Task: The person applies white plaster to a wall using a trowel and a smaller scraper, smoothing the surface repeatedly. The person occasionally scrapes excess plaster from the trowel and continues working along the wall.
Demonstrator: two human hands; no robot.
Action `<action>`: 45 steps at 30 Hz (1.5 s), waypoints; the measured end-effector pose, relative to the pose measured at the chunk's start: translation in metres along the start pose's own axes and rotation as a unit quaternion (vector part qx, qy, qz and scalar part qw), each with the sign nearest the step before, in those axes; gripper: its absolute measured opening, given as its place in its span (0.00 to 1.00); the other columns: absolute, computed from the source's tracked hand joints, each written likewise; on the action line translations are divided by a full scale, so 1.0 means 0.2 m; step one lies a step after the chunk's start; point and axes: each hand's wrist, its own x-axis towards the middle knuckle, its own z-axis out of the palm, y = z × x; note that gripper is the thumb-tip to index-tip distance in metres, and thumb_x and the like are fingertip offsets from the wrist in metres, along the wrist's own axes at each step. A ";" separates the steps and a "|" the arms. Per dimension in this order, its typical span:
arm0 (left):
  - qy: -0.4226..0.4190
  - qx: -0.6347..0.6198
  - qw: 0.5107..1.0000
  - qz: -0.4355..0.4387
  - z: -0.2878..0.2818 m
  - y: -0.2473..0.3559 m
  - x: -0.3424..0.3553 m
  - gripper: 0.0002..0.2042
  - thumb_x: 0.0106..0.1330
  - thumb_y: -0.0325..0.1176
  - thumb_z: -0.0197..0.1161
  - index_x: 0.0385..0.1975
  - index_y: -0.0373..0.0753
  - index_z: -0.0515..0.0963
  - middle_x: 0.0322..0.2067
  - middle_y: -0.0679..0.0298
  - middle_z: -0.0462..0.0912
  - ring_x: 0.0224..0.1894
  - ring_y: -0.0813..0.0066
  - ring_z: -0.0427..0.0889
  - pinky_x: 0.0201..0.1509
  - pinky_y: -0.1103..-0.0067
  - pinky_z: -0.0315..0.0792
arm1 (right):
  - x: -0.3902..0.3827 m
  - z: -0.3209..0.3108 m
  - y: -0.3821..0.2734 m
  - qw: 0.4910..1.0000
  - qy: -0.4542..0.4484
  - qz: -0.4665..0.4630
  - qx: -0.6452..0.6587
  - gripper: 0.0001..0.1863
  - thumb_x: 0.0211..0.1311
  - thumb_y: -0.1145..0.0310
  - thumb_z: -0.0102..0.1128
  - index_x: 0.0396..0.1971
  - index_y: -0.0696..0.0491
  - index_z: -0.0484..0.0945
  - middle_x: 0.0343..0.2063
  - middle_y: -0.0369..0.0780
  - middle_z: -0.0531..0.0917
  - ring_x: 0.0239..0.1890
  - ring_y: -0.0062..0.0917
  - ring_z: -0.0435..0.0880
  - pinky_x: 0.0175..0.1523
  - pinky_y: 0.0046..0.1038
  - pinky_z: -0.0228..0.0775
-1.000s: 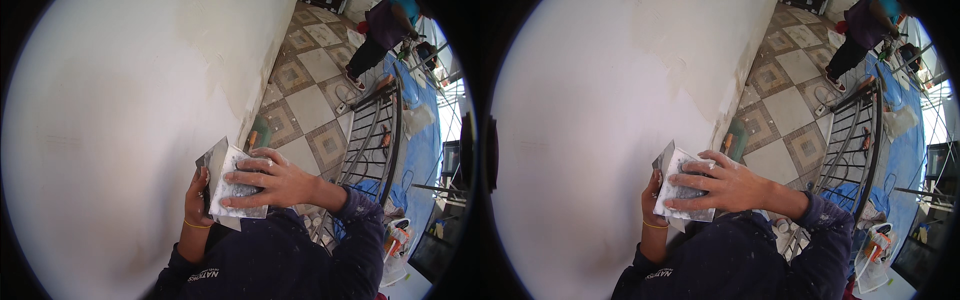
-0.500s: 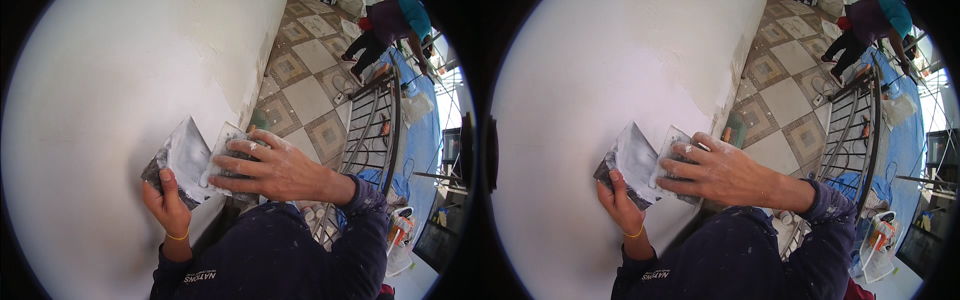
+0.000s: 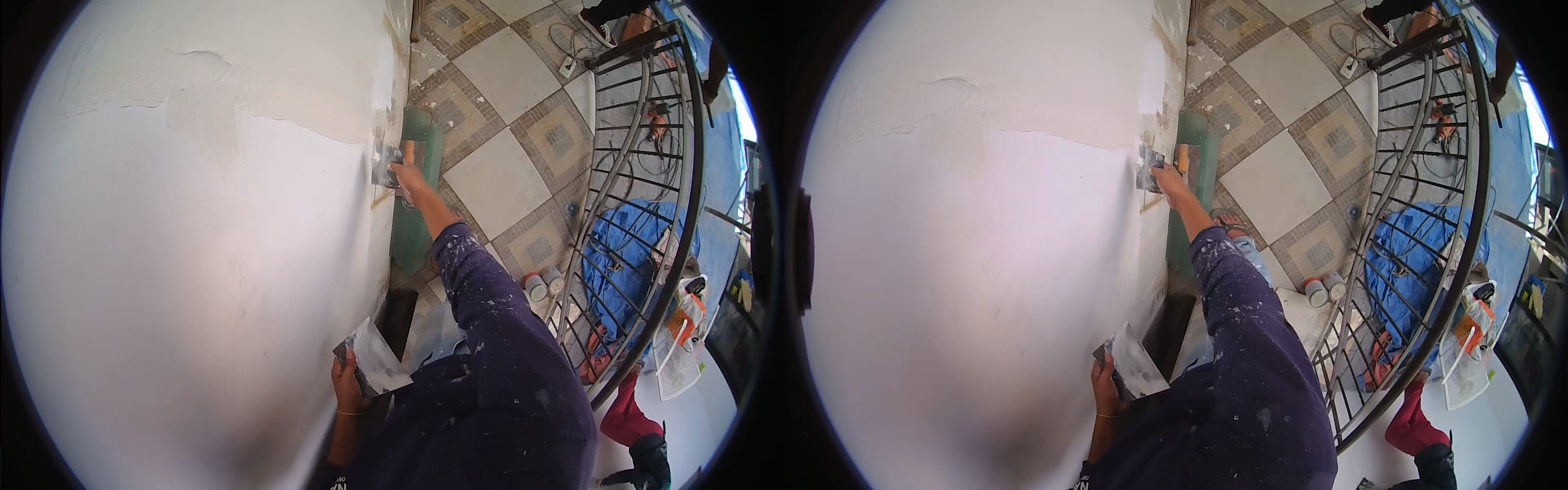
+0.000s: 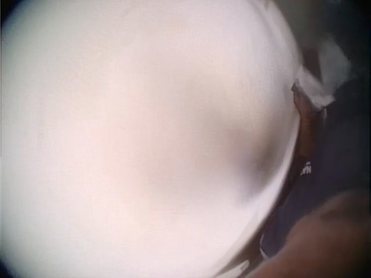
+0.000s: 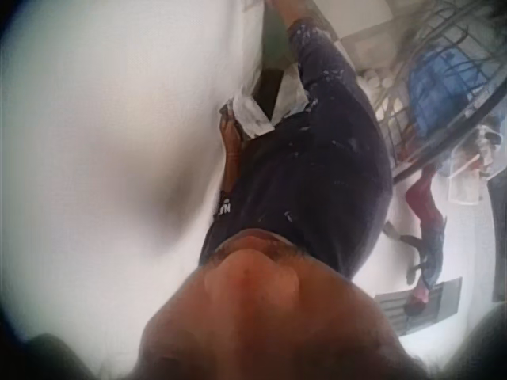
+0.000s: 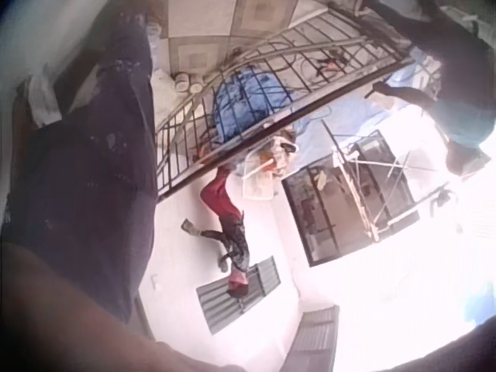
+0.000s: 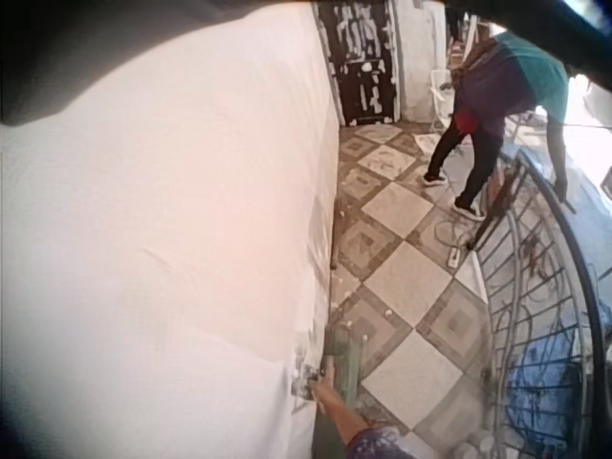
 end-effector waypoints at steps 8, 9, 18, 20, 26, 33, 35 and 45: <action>0.023 -0.024 0.997 -0.069 -0.20 -0.28 0.07 0.15 0.73 0.35 0.51 0.53 0.33 0.70 0.46 0.60 0.79 0.46 0.71 0.79 0.52 0.73 0.74 | 0.19 0.11 -0.01 0.990 0.065 -0.037 -0.122 0.23 0.61 0.65 0.48 0.53 0.63 0.69 0.37 0.41 0.77 0.40 0.28 0.74 0.47 0.32 0.65; 0.025 -0.020 0.998 -0.061 -0.19 -0.28 0.06 0.15 0.72 0.35 0.51 0.53 0.33 0.70 0.46 0.59 0.79 0.46 0.71 0.79 0.52 0.73 0.74 | 0.16 0.15 -0.04 0.991 0.064 -0.044 -0.107 0.24 0.62 0.65 0.47 0.55 0.62 0.68 0.38 0.42 0.77 0.40 0.28 0.74 0.48 0.32 0.65; -0.010 -0.094 0.995 -0.011 -0.15 -0.34 0.11 0.14 0.71 0.34 0.52 0.53 0.35 0.71 0.44 0.60 0.80 0.45 0.67 0.80 0.51 0.71 0.75 | -0.24 0.52 -0.35 0.966 0.052 -0.202 -0.152 0.28 0.62 0.62 0.46 0.58 0.61 0.64 0.56 0.51 0.69 0.57 0.42 0.69 0.60 0.35 0.60; -0.030 -0.125 0.992 0.002 -0.17 -0.38 0.12 0.14 0.71 0.34 0.52 0.52 0.35 0.71 0.43 0.61 0.80 0.44 0.67 0.80 0.51 0.70 0.76 | -0.40 0.64 -0.48 0.959 0.063 -0.230 -0.154 0.27 0.62 0.60 0.45 0.57 0.62 0.65 0.56 0.51 0.68 0.57 0.46 0.69 0.60 0.36 0.60; -0.052 -0.114 0.992 0.033 -0.23 -0.45 0.15 0.14 0.71 0.34 0.52 0.52 0.35 0.71 0.45 0.60 0.80 0.45 0.66 0.80 0.50 0.69 0.76 | -1.03 1.10 -0.96 0.897 0.118 -0.329 -0.271 0.23 0.65 0.58 0.42 0.49 0.61 0.70 0.51 0.52 0.71 0.51 0.48 0.73 0.57 0.43 0.63; -0.056 -0.093 0.990 0.089 -0.19 -0.35 0.04 0.14 0.71 0.35 0.53 0.51 0.35 0.72 0.45 0.59 0.79 0.46 0.67 0.79 0.49 0.70 0.76 | -1.78 1.55 -1.24 0.784 0.121 -0.536 -0.288 0.20 0.61 0.65 0.50 0.47 0.64 0.69 0.46 0.52 0.71 0.46 0.44 0.73 0.52 0.44 0.63; -0.094 -0.115 0.986 0.073 -0.15 -0.25 -0.02 0.15 0.71 0.37 0.52 0.52 0.35 0.71 0.46 0.59 0.78 0.46 0.67 0.79 0.50 0.69 0.75 | -1.95 1.56 -1.20 0.724 0.098 -0.607 -0.313 0.22 0.59 0.69 0.52 0.51 0.65 0.66 0.46 0.52 0.70 0.46 0.42 0.71 0.52 0.42 0.62; -0.288 -0.425 0.858 -0.004 0.09 0.41 -0.26 0.20 0.73 0.49 0.42 0.53 0.44 0.71 0.41 0.62 0.81 0.40 0.63 0.83 0.44 0.66 0.76 | -2.18 0.64 -0.86 0.319 -0.451 -0.728 -0.406 0.37 0.53 0.72 0.59 0.65 0.33 0.63 0.59 0.35 0.69 0.59 0.31 0.69 0.67 0.49 0.53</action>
